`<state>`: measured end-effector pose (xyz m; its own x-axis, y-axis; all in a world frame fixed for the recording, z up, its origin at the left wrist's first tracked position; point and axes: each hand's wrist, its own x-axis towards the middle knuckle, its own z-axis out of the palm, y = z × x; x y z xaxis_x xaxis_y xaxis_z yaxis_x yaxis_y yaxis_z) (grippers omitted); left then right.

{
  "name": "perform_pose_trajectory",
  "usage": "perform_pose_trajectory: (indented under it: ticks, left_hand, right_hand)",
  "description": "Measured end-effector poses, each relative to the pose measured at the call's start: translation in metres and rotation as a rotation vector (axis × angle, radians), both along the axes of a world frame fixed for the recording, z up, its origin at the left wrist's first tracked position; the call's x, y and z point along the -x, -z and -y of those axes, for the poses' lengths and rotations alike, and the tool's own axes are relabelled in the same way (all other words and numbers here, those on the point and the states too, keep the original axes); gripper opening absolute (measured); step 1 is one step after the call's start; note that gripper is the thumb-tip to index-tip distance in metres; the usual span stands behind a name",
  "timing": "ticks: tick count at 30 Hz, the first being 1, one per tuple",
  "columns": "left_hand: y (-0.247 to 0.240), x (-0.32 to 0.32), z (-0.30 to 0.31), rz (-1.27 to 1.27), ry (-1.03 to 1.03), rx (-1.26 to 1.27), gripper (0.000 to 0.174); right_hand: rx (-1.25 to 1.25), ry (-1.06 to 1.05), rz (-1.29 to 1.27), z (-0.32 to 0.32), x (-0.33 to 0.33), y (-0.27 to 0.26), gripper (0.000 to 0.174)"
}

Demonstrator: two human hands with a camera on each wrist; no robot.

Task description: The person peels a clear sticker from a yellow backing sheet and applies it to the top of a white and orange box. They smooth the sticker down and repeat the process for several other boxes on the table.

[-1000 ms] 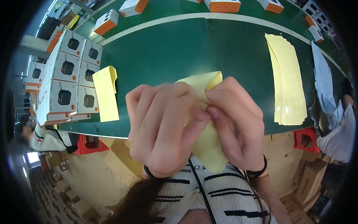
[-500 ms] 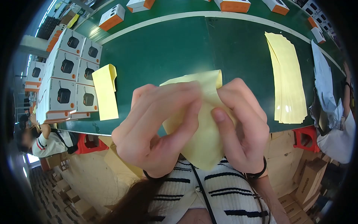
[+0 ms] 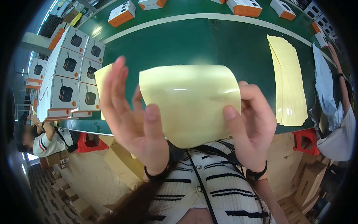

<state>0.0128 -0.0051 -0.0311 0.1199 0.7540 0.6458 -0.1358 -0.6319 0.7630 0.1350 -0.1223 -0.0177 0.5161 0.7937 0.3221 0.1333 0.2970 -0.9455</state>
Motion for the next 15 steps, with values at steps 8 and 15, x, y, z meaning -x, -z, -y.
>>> perform_pose_trajectory:
  ticks: [8, 15]
  left_hand:
    - [-0.005, 0.017, 0.020, 0.149, 0.593, 0.876, 0.088]
    - [-0.005, 0.018, 0.031, 0.117, 0.424, 0.664, 0.014]
  right_hand:
    - [-0.088, 0.178, -0.097, -0.006, 0.006, 0.018, 0.046]
    - [-0.051, 0.387, 0.974, 0.004, 0.003, -0.015, 0.037]
